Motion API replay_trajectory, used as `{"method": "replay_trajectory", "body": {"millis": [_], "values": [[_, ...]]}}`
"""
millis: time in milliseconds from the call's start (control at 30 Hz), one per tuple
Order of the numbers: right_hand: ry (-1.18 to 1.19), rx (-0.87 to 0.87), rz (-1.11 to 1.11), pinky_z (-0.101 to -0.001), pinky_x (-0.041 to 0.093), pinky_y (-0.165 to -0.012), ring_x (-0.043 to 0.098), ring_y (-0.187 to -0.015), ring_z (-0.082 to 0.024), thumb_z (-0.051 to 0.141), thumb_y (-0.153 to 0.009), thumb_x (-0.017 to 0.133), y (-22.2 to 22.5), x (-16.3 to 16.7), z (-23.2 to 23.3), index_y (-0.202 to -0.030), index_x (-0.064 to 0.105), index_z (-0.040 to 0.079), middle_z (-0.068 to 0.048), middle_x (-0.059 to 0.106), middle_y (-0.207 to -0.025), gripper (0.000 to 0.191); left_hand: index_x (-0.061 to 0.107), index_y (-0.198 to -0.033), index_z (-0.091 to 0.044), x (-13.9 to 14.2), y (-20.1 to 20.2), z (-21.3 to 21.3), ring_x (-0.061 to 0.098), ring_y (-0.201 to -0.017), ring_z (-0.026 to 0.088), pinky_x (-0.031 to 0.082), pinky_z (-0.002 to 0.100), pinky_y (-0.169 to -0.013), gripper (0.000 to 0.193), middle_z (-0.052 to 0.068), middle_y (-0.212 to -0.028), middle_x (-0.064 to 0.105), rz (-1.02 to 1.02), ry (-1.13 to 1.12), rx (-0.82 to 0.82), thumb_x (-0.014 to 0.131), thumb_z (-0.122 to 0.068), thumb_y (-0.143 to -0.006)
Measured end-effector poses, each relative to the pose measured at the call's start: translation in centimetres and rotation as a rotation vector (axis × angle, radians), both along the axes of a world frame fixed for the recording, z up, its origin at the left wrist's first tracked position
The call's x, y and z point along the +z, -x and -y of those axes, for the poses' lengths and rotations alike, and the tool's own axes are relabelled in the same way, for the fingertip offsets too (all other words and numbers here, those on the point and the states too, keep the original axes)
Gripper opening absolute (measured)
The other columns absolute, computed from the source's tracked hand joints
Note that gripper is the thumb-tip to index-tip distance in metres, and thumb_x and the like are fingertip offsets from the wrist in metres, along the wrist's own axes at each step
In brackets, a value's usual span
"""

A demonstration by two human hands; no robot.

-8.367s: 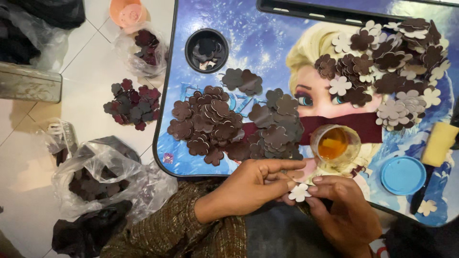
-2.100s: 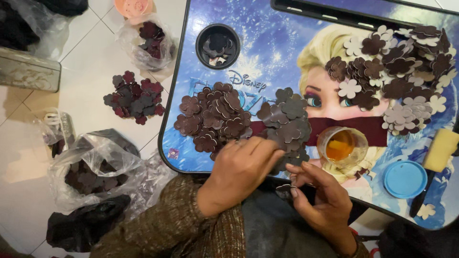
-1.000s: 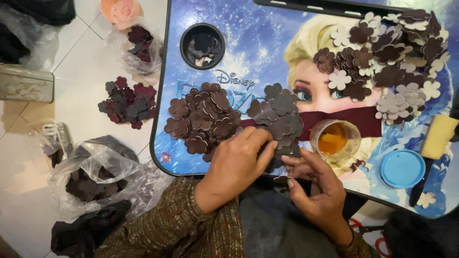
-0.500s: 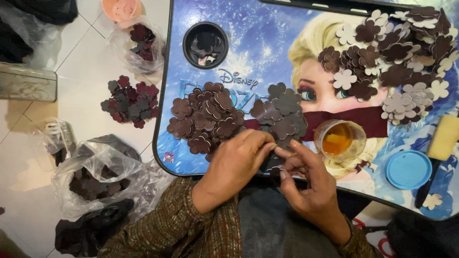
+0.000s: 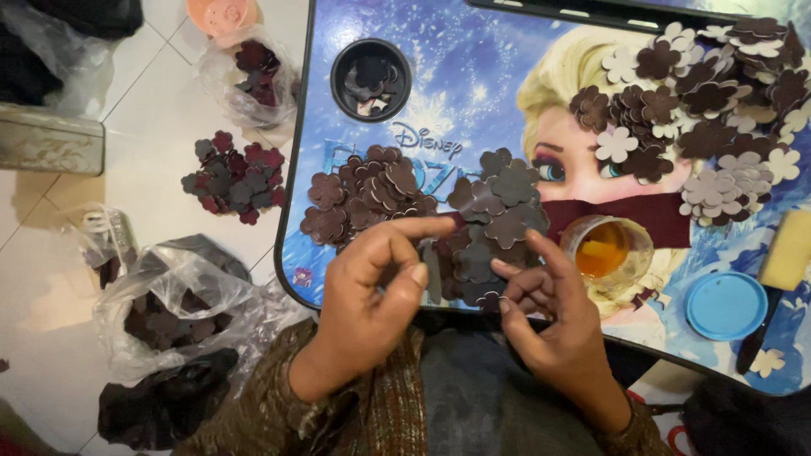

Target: The person sits on the floor with a lap desk covered in flower-shaped cutouts. They pick up pairs of cutouts, apply glue from a small cup to one piece, press the pieces together, and set the joined flower aside, working through the pile one piece at a time.

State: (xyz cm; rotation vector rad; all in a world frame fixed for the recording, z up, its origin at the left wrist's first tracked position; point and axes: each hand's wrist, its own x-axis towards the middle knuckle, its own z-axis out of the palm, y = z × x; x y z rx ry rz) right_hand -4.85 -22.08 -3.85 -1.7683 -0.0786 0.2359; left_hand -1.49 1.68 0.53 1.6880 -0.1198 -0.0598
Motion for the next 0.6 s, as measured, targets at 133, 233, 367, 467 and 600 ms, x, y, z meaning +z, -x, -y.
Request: {"method": "replay_trajectory", "body": {"millis": [133,233,367,467,600], "values": [[-0.135,-0.07,-0.035,-0.0237,0.053,-0.081,0.07,-0.118,-0.024,-0.012,-0.087,0.062,0.6,-0.4,0.5,-0.16,0.027,0.003,-0.008,0.063,-0.094,0.083,0.056,-0.087,-0.005,-1.5,0.3,1.1,0.064,-0.088,0.005,0.051,0.022,-0.075,0.013,0.009,-0.108,0.073,-0.292,0.334,0.019,0.062,-0.005,-0.098],[-0.237,-0.13,-0.001,-0.0264,0.054,-0.091,0.069,-0.109,-0.022,-0.014,-0.088,0.061,1.7,-0.3,1.1,-0.161,0.029,0.004,-0.009,0.063,-0.098,0.082,0.065,-0.095,0.0,-2.4,0.6,3.0,0.061,-0.083,0.004,0.049,0.02,-0.071,0.009,0.006,-0.093,0.068,-0.383,0.314,-0.029,0.07,-0.007,-0.1],[-0.289,-0.169,0.098,-0.0282,0.055,-0.097,0.067,-0.105,-0.018,-0.014,-0.091,0.06,2.6,0.1,2.3,-0.161,0.03,0.005,-0.009,0.063,-0.101,0.079,0.071,-0.113,0.003,-3.2,0.5,4.6,0.062,-0.084,0.002,0.051,0.018,-0.073,0.02,0.0,-0.098,0.073,-0.494,0.448,-0.141,0.073,-0.008,-0.096],[-0.292,-0.272,-0.002,-0.0245,0.051,-0.087,0.062,-0.095,-0.013,-0.016,-0.089,0.061,3.2,0.8,3.1,-0.162,0.034,0.004,-0.01,0.064,-0.102,0.08,0.069,-0.12,0.004,-3.6,0.6,5.5,0.065,-0.089,0.003,0.054,0.019,-0.079,0.024,0.002,-0.104,0.073,-0.531,0.445,-0.166,0.071,-0.003,-0.097],[-0.248,-0.32,-0.063,-0.0232,0.052,-0.084,0.063,-0.091,-0.011,-0.016,-0.085,0.064,3.6,1.7,3.7,-0.16,0.035,0.004,-0.01,0.065,-0.098,0.083,0.059,-0.134,0.0,-3.8,1.1,6.1,0.069,-0.097,0.007,0.056,0.022,-0.085,0.037,0.006,-0.112,0.072,-0.567,0.546,-0.189,0.066,-0.001,-0.098]]}}
